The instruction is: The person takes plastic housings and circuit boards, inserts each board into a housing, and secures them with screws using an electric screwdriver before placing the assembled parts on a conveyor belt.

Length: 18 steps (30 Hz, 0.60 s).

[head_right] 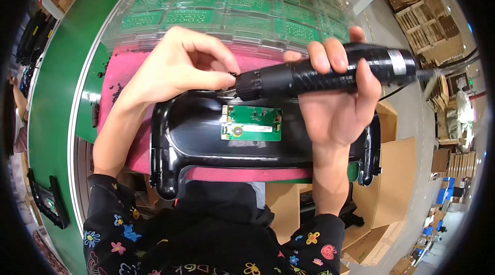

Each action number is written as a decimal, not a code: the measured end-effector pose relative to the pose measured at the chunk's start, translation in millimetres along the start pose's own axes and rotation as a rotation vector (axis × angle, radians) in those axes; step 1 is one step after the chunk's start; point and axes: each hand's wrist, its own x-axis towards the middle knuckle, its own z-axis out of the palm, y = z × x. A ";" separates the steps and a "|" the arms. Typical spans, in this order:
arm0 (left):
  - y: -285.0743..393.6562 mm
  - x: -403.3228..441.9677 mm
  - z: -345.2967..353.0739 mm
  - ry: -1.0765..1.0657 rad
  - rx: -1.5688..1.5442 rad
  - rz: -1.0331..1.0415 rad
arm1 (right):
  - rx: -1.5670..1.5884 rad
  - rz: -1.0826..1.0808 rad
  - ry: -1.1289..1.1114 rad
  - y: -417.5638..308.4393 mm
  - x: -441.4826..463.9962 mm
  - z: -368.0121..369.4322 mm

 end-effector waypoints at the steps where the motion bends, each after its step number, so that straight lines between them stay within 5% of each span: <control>1: -6.4 3.9 0.5 -0.045 -0.149 -0.057 | -0.039 -0.012 -0.039 -2.2 -2.5 -2.9; 9: -41.0 -4.4 7.0 -0.125 -0.491 -0.214 | -0.024 -0.047 0.008 5.7 -14.0 10.5; 18: -41.0 -4.3 5.9 -0.060 -0.283 -0.164 | -0.146 -0.126 0.022 -1.3 -13.7 15.2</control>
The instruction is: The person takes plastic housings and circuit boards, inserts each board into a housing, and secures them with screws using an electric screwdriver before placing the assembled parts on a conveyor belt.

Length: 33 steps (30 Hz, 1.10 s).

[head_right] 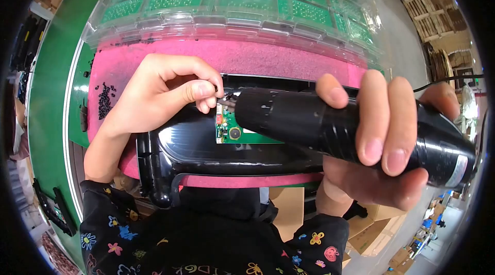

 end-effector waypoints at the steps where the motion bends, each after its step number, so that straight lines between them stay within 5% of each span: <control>1: -0.9 -1.2 -1.3 0.002 -0.004 0.003 | -0.004 -0.035 0.001 0.1 0.3 1.8; 6: -17.3 2.0 -0.9 0.004 0.552 0.461 | -0.043 -0.060 0.010 -4.9 -2.3 0.5; 9: -13.2 1.8 0.5 -0.005 0.682 0.549 | -0.046 -0.017 -0.010 -5.0 -4.4 -0.7; 22: -21.1 0.7 7.3 0.026 0.890 0.653 | -0.132 0.065 -0.151 4.0 -3.5 -10.7; 26: -19.6 1.9 8.0 0.059 0.879 0.730 | -0.060 0.011 -0.041 -0.8 -7.0 -11.1; 33: -12.0 -8.1 13.2 -0.015 0.776 0.422 | -0.392 0.139 0.056 -24.8 -4.0 -17.5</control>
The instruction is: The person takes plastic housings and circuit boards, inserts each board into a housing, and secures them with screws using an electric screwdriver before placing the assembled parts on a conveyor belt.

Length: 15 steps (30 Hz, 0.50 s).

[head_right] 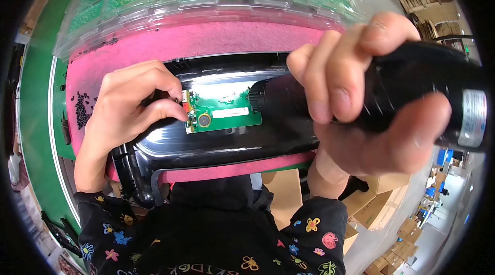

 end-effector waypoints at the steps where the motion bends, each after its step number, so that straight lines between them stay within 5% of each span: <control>1: -1.0 -0.1 1.9 0.000 -0.003 0.000 | -0.046 0.011 -0.002 1.2 1.7 -1.6; 15: -4.0 -4.9 7.4 -0.278 0.176 0.116 | -0.189 0.023 -0.009 20.9 4.6 0.0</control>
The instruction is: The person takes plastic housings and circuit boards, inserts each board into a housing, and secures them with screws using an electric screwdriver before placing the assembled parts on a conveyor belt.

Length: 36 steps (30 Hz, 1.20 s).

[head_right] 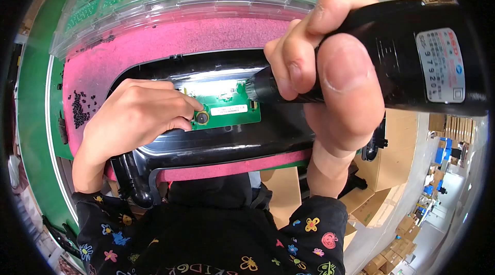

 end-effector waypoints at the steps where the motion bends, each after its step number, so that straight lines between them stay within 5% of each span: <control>1: 0.7 -0.4 -0.2 -0.004 -0.010 -0.017 | 0.001 0.010 -0.010 0.4 0.3 -0.6; 9: 4.4 -1.8 0.5 0.033 -0.169 -0.126 | -0.029 0.086 -0.120 3.8 5.7 -3.1; 19: 4.8 -2.6 2.0 0.038 -0.223 -0.198 | -0.131 -0.004 0.022 11.7 -1.6 14.0; 27: 0.9 -1.8 3.7 0.083 -0.044 -0.085 | 0.421 -0.109 -0.011 -10.2 -4.3 12.6; 36: 3.0 1.6 4.1 0.265 -0.273 -0.013 | 0.583 -0.129 0.049 -7.0 -6.9 23.7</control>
